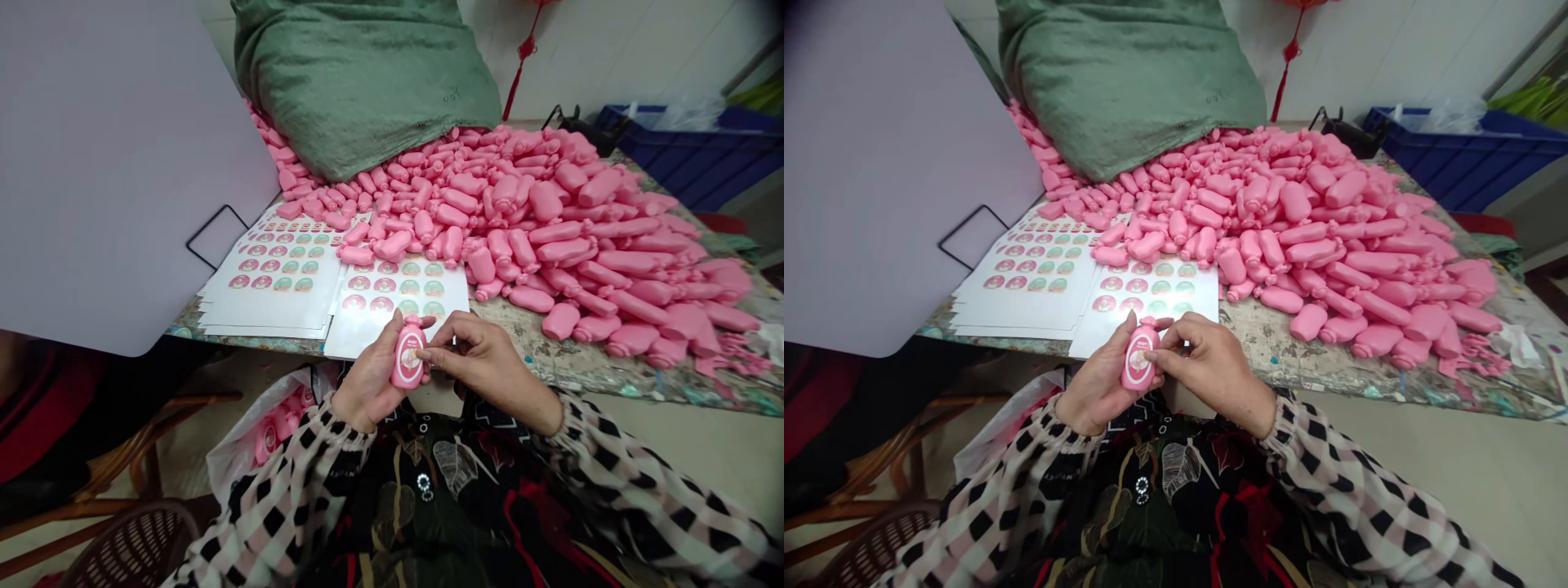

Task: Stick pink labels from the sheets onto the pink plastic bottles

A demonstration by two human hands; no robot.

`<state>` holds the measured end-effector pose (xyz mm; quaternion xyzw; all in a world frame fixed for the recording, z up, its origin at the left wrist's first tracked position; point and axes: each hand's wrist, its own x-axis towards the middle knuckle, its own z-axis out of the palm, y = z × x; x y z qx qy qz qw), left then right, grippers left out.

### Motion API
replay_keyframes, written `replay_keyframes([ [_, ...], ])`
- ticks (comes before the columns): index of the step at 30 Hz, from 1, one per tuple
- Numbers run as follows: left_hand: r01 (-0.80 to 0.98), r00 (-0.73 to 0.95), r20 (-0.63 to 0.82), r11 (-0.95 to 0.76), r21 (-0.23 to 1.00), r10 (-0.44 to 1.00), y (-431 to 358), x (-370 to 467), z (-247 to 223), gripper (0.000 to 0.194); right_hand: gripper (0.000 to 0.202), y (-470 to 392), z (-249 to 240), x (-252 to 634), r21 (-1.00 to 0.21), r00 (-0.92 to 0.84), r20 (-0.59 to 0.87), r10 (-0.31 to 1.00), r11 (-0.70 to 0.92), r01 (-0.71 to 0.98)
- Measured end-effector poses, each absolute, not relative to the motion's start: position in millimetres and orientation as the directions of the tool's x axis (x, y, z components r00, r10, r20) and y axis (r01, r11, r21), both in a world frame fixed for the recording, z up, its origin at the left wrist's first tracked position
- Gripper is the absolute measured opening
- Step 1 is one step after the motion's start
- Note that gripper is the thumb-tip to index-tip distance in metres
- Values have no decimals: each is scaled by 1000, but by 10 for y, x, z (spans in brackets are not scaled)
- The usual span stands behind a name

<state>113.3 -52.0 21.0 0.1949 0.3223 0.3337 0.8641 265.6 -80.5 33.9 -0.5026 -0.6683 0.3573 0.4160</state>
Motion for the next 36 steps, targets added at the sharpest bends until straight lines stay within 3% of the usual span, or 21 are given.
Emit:
replay_keyframes([
  [12, -454, 543, -420, 675, 582, 727, -532, 1132, 205, 44, 15, -805, 325, 2635, -865, -132, 226, 965, 261, 428],
  [19, -460, 580, -356, 655, 599, 733, -566, 1114, 196, 52, 17, -823, 289, 2657, -863, -130, 168, 977, 209, 461],
  [22, -380, 601, -357, 649, 659, 715, -602, 1052, 194, 42, 16, -826, 251, 2673, -849, -150, 162, 975, 215, 482],
  [26, -221, 664, -392, 668, 711, 637, -644, 960, 200, 59, 15, -840, 198, 2702, -821, -192, 149, 970, 230, 522],
  [31, -170, 678, -426, 692, 702, 599, -665, 892, 221, 55, 15, -844, 187, 2789, -773, -237, 130, 963, 248, 584],
  [36, -213, 706, -390, 702, 680, 592, -669, 877, 200, 46, 20, -817, 137, 2821, -906, -99, 84, 992, 117, 407],
])
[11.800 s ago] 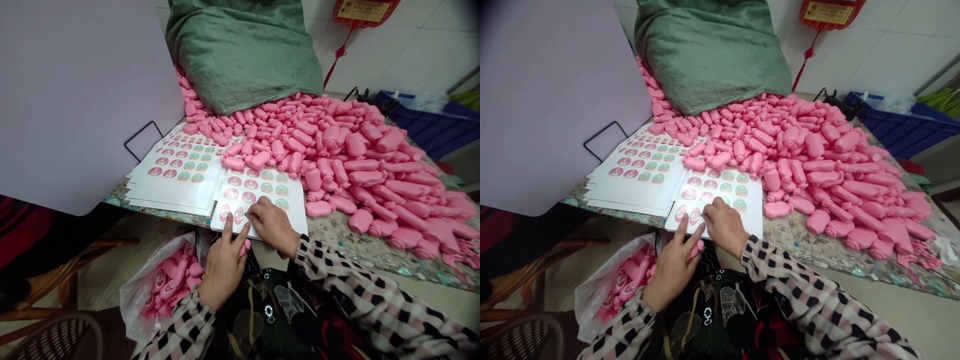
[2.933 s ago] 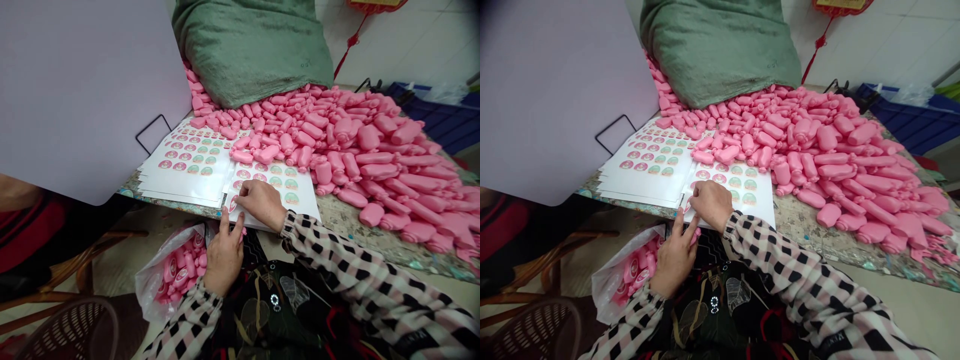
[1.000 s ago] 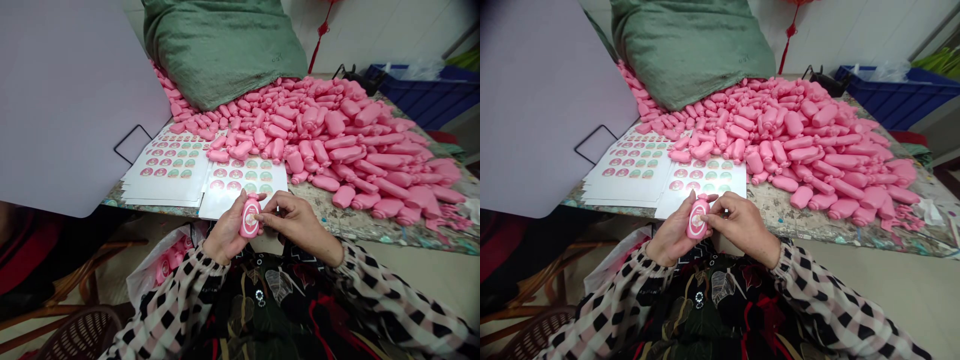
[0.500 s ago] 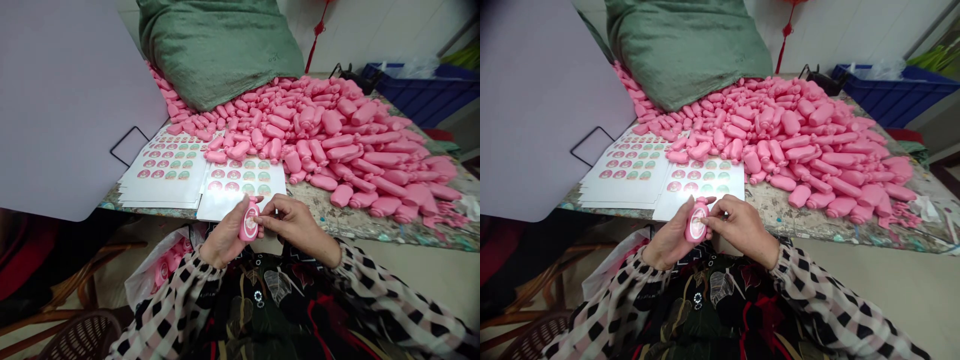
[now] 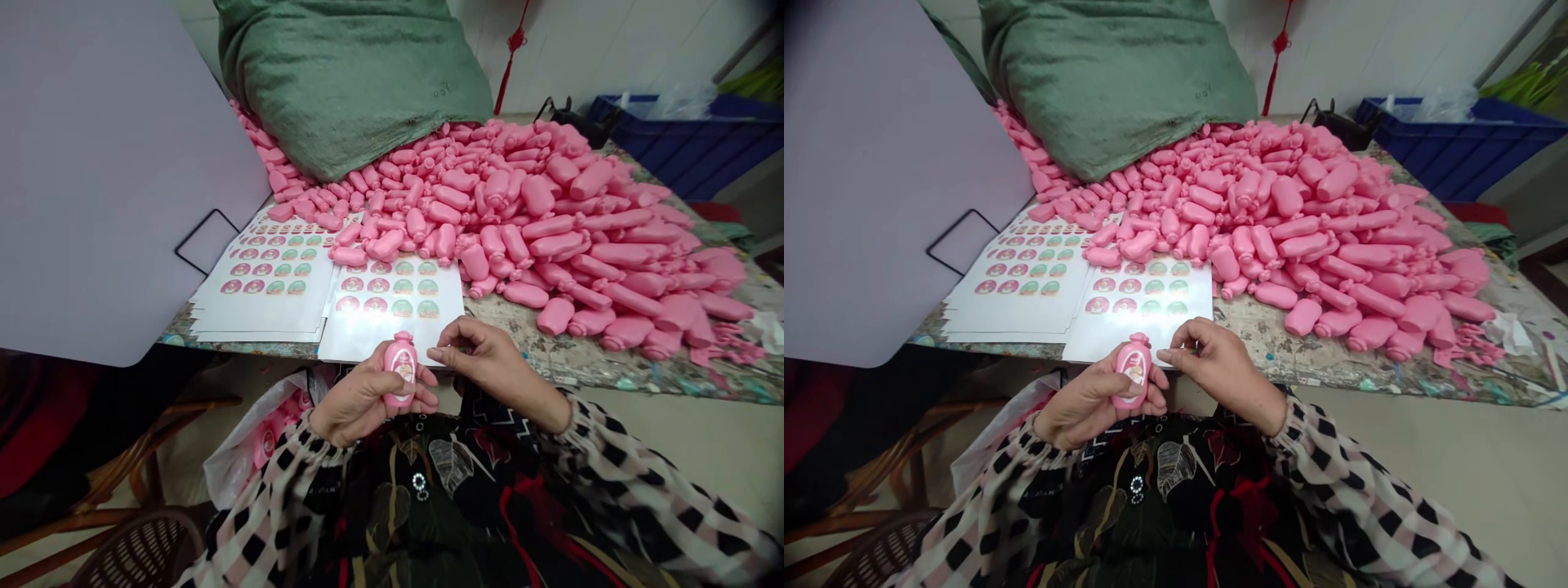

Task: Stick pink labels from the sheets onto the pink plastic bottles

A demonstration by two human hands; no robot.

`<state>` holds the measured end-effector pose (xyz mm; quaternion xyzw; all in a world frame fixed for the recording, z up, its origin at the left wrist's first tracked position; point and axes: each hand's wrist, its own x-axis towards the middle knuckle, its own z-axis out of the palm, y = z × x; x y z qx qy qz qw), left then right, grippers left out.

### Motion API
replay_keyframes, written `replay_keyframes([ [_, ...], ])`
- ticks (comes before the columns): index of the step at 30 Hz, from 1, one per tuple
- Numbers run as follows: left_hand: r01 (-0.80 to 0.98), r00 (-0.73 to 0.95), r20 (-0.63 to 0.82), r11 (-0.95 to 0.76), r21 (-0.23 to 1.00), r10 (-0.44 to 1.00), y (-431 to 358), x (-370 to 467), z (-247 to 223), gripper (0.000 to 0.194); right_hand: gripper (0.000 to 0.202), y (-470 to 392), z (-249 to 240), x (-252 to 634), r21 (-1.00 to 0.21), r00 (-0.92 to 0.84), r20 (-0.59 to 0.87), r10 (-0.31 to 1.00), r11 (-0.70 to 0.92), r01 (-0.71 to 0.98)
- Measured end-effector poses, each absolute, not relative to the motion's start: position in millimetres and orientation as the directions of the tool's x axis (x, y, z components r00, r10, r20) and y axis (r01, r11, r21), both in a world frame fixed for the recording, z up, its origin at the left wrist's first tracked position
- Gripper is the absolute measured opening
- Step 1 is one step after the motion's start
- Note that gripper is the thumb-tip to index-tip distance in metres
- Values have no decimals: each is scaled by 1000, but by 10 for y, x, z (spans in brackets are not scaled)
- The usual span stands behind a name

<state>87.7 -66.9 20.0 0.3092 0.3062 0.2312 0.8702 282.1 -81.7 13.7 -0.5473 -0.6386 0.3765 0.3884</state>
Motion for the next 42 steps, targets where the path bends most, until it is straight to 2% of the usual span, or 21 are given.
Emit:
replay_keyframes([
  [5, -244, 725, -375, 724, 645, 578, -685, 929, 155, 46, 29, -865, 70, 2654, -970, 16, -31, 999, -33, 240],
  [13, -271, 725, -343, 705, 656, 597, -710, 949, 140, 42, 21, -908, 116, 2557, -994, 66, -32, 997, -38, 99],
  [18, -326, 727, -275, 669, 668, 629, -717, 932, 143, 57, 20, -961, 198, 2608, -983, 53, 27, 998, 17, 185],
  [29, -305, 758, -223, 636, 709, 612, -743, 915, 163, 57, 19, -1024, 181, 2646, -943, 31, 82, 996, 67, 327],
  [36, -324, 741, -271, 681, 657, 614, -727, 951, 113, 56, 12, -1051, 197, 2636, -881, -29, 207, 978, 199, 429],
  [42, -349, 690, -302, 668, 657, 658, -723, 980, 110, 53, 11, -1044, 172, 2640, -816, -53, 224, 973, 217, 536],
])
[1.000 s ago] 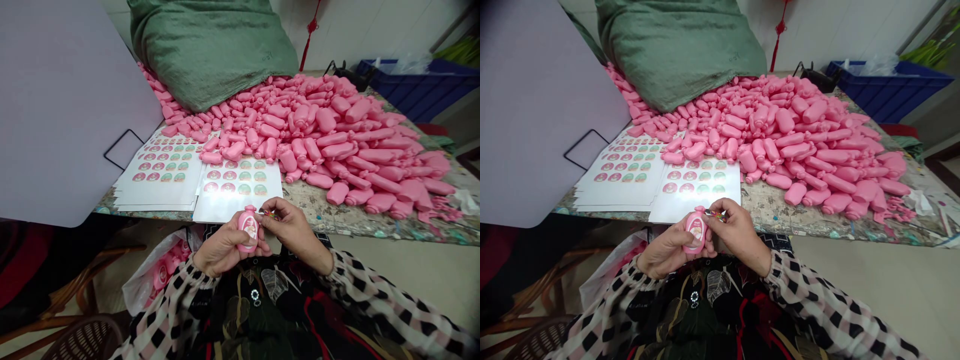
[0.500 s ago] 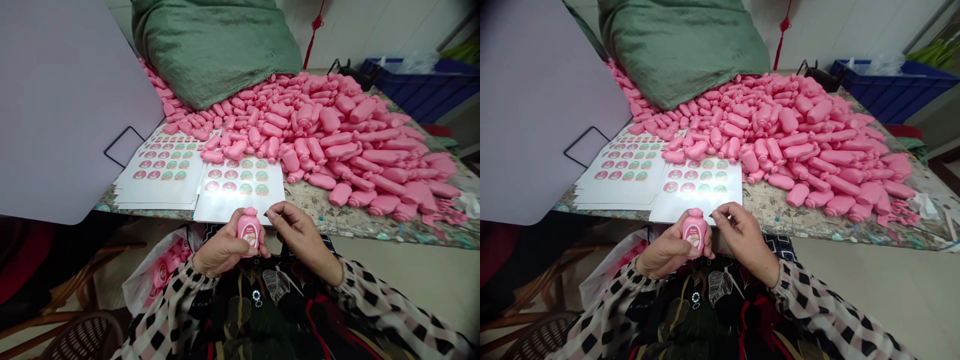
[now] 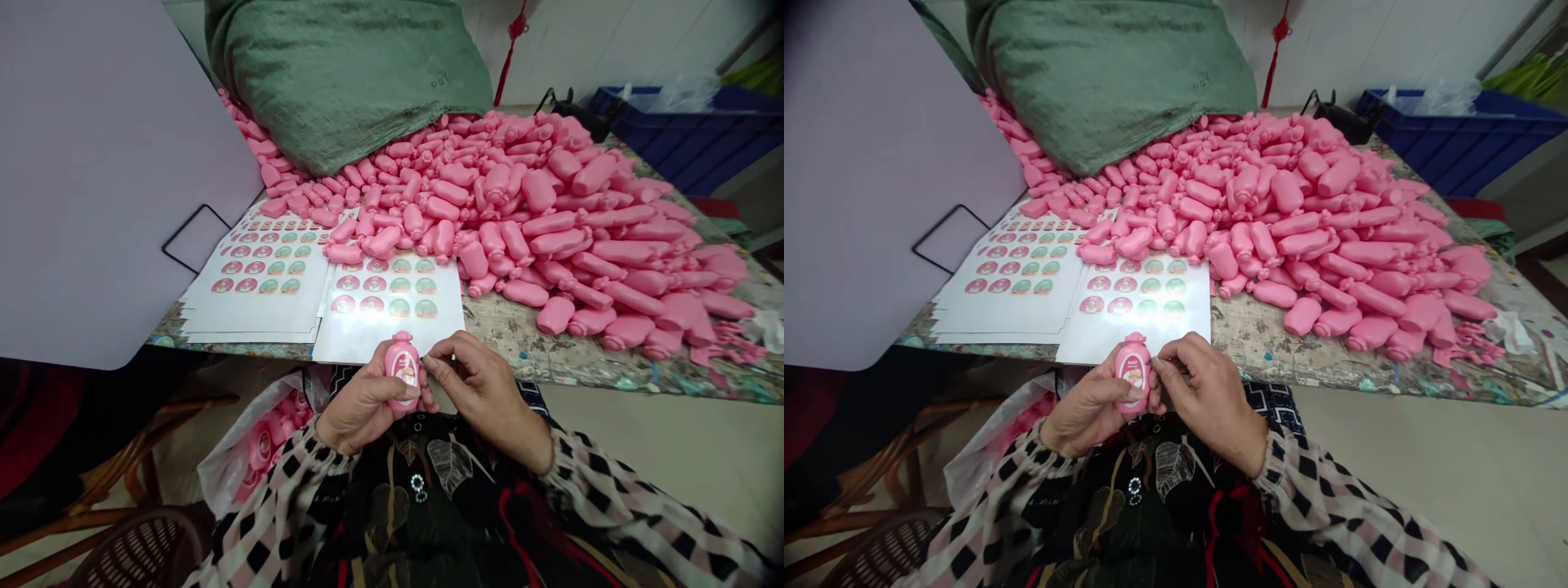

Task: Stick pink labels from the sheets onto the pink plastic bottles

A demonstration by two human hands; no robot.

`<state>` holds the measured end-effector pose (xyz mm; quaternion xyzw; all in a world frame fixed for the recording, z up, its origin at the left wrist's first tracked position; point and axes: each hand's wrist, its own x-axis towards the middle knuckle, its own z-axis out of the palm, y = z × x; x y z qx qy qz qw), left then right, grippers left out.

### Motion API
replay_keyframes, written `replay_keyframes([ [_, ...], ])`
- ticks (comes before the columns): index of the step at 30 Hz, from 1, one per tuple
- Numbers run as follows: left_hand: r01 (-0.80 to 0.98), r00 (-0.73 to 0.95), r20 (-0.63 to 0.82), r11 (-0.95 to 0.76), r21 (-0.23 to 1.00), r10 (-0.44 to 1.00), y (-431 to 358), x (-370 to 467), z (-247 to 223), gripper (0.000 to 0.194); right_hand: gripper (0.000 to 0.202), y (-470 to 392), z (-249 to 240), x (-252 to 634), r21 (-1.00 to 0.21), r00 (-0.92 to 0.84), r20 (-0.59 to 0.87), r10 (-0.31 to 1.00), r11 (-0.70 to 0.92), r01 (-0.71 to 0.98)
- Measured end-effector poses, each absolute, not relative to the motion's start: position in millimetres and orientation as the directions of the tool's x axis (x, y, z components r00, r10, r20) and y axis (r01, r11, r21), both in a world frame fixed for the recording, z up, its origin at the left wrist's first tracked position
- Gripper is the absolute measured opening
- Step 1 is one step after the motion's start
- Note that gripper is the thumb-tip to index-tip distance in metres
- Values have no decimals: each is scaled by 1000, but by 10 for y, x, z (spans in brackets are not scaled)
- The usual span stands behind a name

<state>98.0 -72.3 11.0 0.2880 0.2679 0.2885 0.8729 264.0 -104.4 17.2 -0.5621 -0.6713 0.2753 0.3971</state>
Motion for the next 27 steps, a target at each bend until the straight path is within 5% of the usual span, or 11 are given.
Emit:
replay_keyframes([
  [7, -336, 665, -352, 684, 647, 659, -727, 996, 106, 55, 13, -1036, 89, 2615, -866, -31, 165, 986, 160, 473],
  [16, -304, 650, -382, 686, 661, 657, -732, 998, 84, 59, 19, -1035, 18, 2492, -985, -65, -140, 988, -145, -92],
  [27, -236, 673, -381, 672, 702, 634, -747, 1021, 84, 58, 21, -1023, -82, 2563, -961, 49, 37, 998, 23, 276],
])
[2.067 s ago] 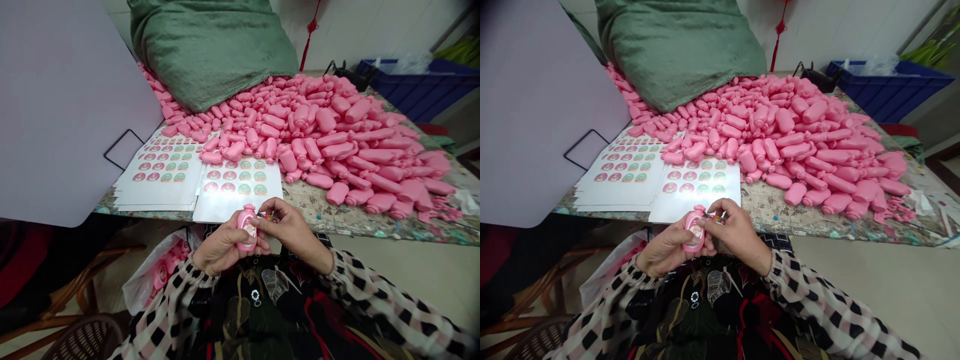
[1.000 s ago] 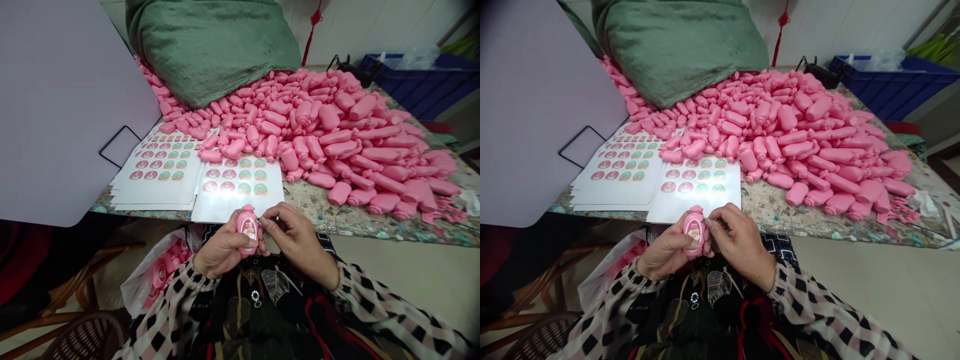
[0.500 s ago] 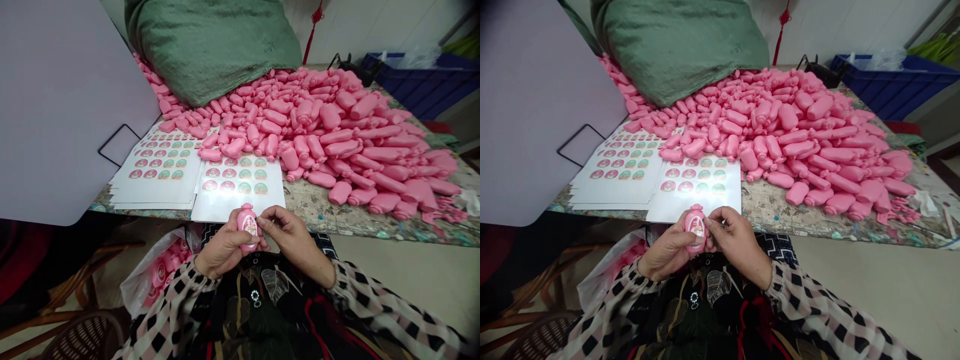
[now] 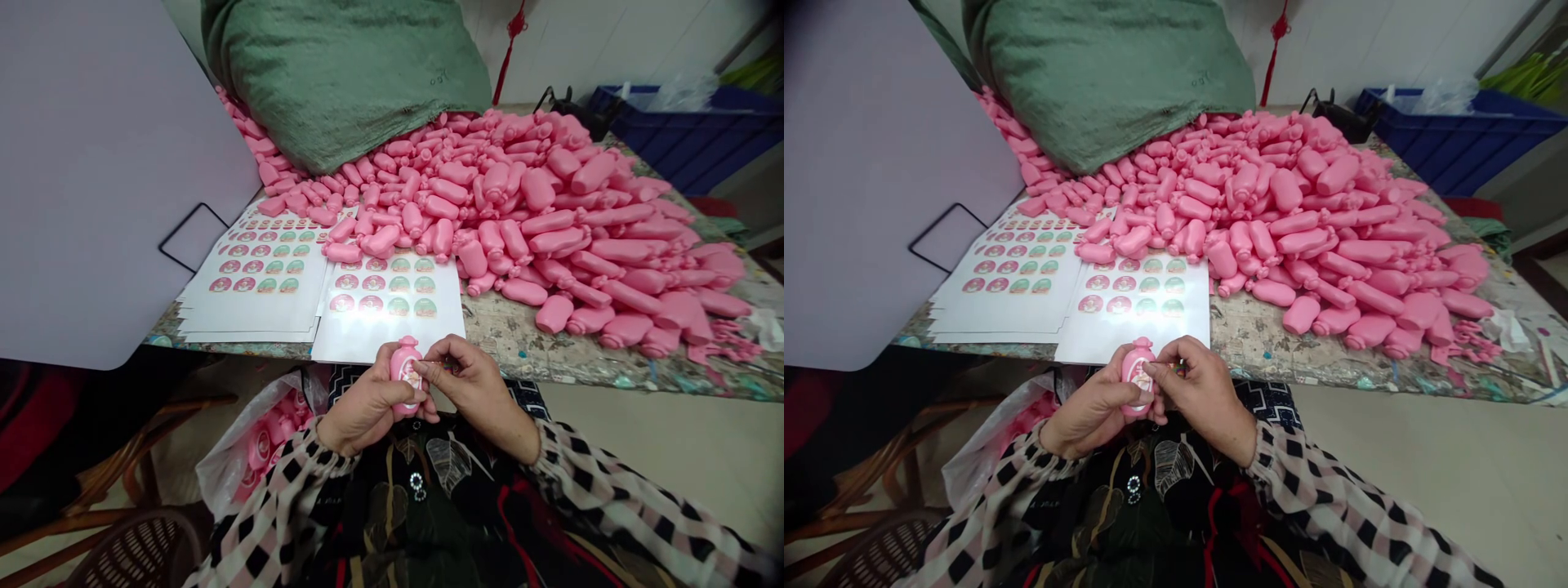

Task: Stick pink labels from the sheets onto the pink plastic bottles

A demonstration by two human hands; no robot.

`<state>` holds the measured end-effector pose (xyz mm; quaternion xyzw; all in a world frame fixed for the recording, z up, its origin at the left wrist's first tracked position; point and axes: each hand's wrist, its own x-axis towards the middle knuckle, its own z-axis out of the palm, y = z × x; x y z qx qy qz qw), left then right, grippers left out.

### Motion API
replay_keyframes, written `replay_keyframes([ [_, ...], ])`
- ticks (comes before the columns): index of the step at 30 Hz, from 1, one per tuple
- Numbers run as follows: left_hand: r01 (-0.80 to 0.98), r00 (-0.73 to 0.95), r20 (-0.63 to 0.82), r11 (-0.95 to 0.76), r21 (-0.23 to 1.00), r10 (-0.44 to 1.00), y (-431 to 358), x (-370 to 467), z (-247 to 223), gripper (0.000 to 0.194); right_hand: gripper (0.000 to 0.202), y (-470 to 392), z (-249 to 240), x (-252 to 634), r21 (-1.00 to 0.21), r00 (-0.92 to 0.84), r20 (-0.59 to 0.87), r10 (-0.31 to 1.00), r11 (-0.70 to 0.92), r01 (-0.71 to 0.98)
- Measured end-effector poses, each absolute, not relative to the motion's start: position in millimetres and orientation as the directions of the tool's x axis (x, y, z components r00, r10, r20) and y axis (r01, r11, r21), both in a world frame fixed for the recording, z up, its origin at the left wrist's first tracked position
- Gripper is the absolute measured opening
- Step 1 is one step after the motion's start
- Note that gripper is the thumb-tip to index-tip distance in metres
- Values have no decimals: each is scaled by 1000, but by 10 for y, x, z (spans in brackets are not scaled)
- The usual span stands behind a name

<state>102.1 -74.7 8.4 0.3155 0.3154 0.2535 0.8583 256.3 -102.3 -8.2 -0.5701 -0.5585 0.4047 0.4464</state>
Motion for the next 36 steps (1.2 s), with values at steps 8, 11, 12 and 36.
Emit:
replay_keyframes([
  [8, -216, 653, -415, 682, 699, 633, -751, 1058, 126, 53, 12, -1063, 0, 2590, -845, 46, 317, 947, 260, 468],
  [11, -212, 651, -422, 685, 697, 631, -756, 1072, 149, 53, 7, -1080, 6, 2602, -782, 14, 400, 916, 333, 527],
  [12, -210, 651, -424, 686, 697, 630, -758, 1075, 156, 53, 5, -1085, 1, 2605, -764, 7, 422, 906, 352, 541],
  [36, -196, 561, -484, 676, 711, 671, -787, 1128, 112, 56, 27, -952, -5, 2613, -985, -8, -175, 985, -175, -6],
])
